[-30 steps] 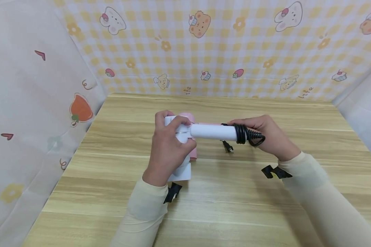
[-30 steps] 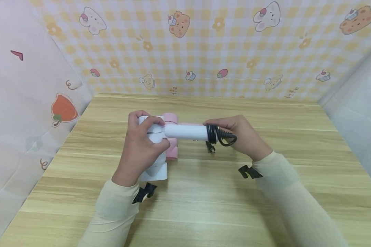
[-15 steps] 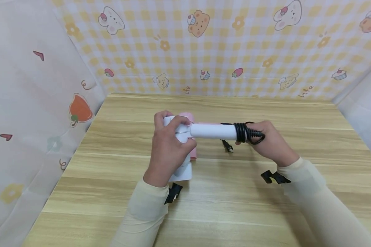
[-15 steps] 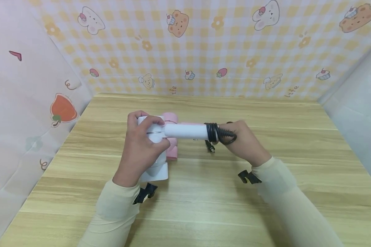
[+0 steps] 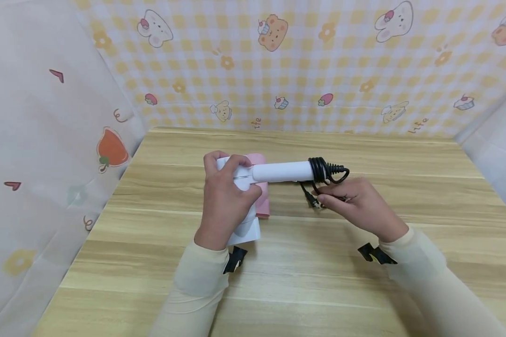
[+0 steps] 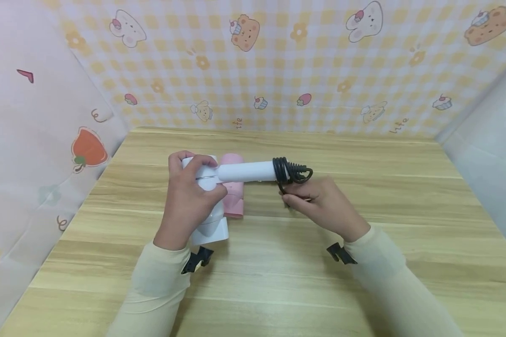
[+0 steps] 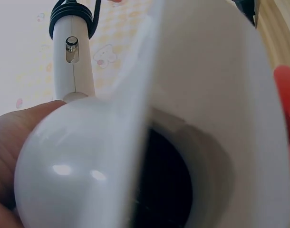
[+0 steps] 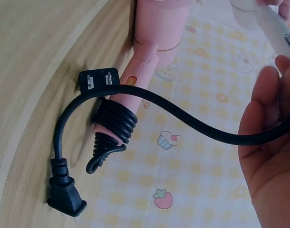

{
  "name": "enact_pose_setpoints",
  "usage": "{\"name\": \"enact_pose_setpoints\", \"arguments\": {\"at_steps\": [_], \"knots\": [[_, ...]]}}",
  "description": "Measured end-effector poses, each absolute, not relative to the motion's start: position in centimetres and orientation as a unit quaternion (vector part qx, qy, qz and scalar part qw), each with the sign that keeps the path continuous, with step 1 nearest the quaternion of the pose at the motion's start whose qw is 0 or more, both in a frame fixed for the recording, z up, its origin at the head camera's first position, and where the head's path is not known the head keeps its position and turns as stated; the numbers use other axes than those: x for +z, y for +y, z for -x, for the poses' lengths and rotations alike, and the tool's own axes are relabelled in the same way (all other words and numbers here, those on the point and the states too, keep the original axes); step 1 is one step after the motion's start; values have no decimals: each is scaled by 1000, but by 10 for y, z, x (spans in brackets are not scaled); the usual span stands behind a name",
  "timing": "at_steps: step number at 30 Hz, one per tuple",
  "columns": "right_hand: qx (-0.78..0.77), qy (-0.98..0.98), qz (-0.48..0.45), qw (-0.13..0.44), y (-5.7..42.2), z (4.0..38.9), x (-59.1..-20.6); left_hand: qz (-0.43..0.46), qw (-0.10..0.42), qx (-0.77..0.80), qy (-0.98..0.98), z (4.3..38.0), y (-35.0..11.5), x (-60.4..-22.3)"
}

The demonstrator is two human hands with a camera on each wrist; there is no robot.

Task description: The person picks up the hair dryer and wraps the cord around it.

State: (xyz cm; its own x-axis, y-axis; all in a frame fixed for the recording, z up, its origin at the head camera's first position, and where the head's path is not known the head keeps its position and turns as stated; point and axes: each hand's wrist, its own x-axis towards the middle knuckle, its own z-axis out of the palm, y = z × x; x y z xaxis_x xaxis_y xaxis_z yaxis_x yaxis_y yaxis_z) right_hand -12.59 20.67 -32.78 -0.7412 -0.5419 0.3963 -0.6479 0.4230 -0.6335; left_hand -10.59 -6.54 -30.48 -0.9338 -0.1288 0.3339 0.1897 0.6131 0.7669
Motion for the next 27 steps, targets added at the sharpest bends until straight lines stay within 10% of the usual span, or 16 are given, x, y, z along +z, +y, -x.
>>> {"name": "enact_pose_setpoints", "arguments": {"at_steps": [27], "knots": [[296, -866, -375, 147, 197, 108, -269, 10, 162, -366, -916, 108, -54, -312]]}}
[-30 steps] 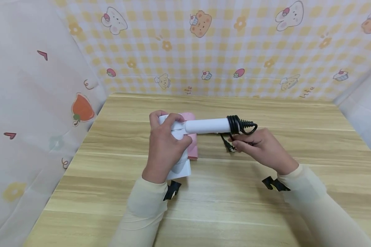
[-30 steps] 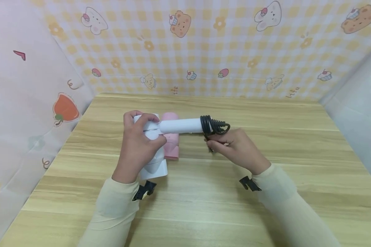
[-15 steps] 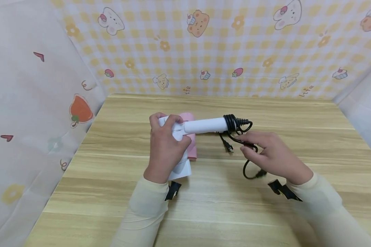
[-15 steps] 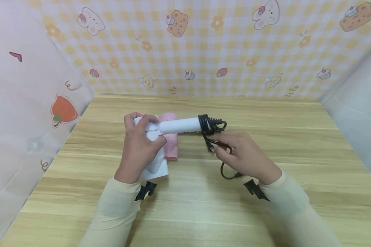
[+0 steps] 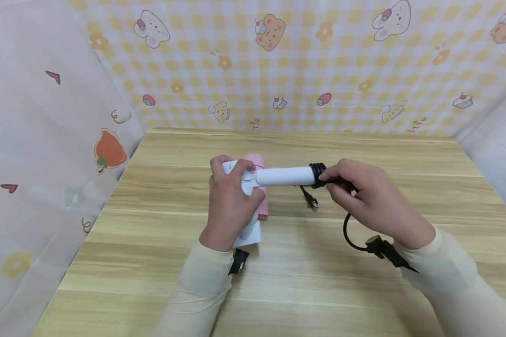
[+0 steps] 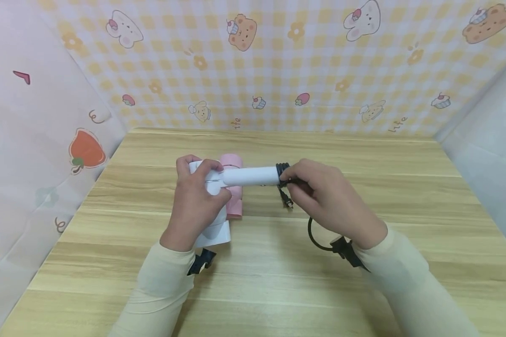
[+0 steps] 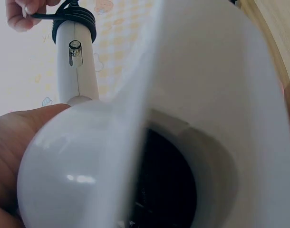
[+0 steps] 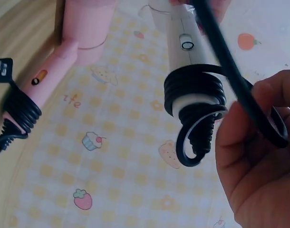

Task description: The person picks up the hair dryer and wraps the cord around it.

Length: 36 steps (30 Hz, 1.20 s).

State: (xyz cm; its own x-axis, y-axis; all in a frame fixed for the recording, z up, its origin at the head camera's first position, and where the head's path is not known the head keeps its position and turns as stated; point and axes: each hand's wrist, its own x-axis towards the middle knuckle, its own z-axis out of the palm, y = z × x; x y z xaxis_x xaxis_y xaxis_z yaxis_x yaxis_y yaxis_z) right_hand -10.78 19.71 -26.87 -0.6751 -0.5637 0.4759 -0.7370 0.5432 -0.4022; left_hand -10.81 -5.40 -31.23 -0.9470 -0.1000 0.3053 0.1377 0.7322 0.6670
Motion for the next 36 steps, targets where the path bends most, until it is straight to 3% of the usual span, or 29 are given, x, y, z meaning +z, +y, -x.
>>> {"name": "enact_pose_setpoints", "arguments": {"at_steps": [21, 36], "knots": [[277, -888, -331, 158, 199, 140, -262, 42, 171, -339, -924, 109, -55, -312], [381, -899, -217, -13, 208, 161, -274, 56, 179, -367, -911, 107, -56, -310]]}}
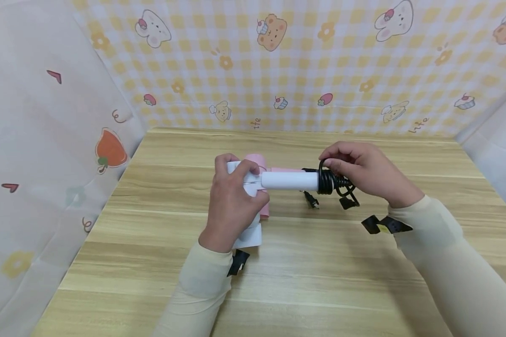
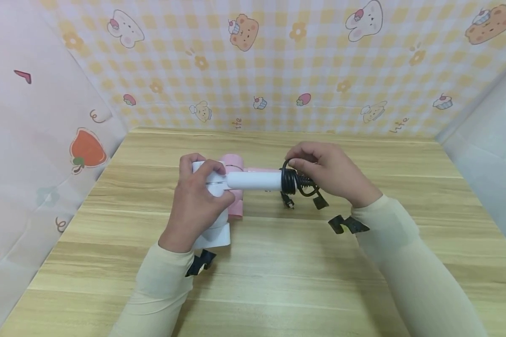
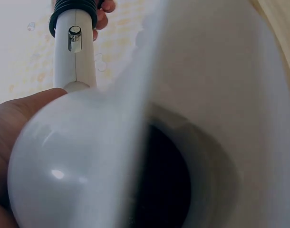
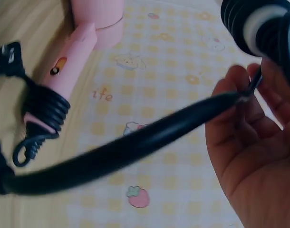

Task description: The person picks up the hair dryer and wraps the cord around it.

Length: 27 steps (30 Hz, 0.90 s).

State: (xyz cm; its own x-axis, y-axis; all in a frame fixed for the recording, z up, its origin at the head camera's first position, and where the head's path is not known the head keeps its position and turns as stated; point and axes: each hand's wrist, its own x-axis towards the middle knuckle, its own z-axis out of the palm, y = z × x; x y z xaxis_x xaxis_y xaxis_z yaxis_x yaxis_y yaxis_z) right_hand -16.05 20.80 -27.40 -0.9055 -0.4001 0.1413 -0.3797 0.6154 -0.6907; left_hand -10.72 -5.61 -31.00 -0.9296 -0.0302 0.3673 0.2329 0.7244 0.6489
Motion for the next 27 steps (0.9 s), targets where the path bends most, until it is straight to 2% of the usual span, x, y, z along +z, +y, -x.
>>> {"name": "enact_pose_setpoints", "arguments": {"at_steps": [5, 12, 19, 27], "knots": [[-432, 873, 221, 57, 213, 165, -278, 63, 183, -383, -903, 106, -57, -306], [-497, 812, 292, 93, 214, 167, -295, 60, 171, -412, -893, 103, -56, -303], [-473, 837, 261, 84, 208, 153, -307, 56, 182, -434, -881, 102, -57, -302], [-489, 827, 244, 134, 204, 141, -309, 36, 184, -446, -875, 104, -57, -305]]}}
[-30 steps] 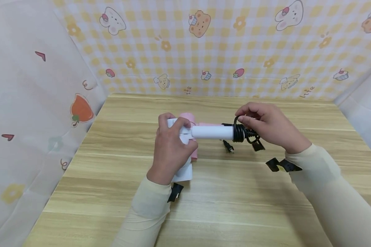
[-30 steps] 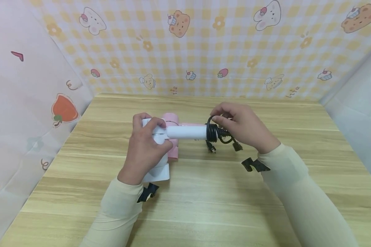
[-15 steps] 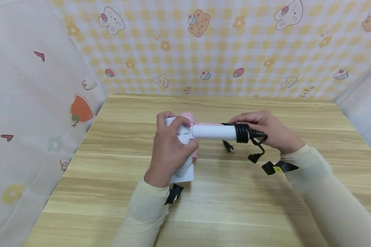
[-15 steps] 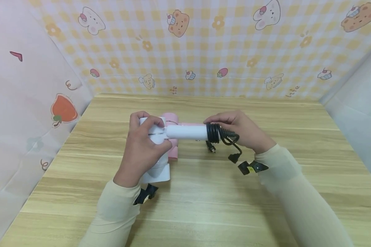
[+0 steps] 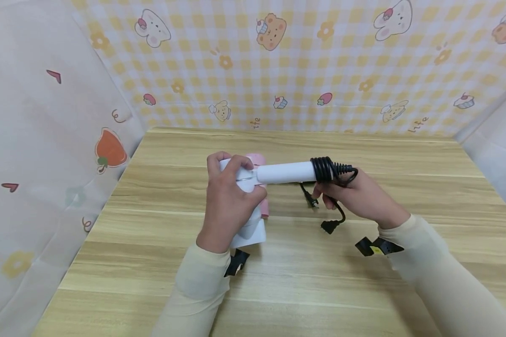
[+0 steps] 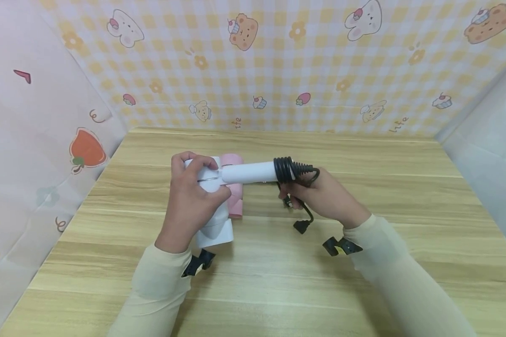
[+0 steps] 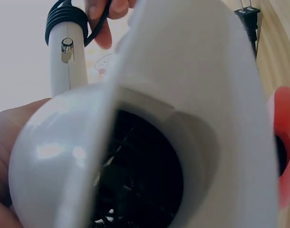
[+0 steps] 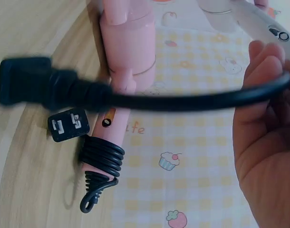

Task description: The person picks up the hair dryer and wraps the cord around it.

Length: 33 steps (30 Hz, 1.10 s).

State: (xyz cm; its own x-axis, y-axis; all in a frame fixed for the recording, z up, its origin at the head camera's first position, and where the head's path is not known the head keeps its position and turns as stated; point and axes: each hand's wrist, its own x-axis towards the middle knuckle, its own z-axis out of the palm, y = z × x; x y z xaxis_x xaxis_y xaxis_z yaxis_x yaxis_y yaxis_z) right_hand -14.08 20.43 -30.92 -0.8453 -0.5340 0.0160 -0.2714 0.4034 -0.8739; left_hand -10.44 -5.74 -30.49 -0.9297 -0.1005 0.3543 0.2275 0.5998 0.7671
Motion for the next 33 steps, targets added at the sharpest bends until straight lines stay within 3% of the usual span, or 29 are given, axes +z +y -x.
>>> {"name": "enact_pose_setpoints", "arguments": {"at_steps": [9, 18, 33], "knots": [[-433, 851, 257, 152, 207, 126, -310, 12, 182, -448, -875, 109, -57, -311], [-351, 869, 339, 85, 209, 106, -300, 2, 181, -433, -883, 112, -60, -312], [-257, 875, 377, -161, 205, 109, -263, 8, 133, -411, -902, 112, -53, -317]]}}
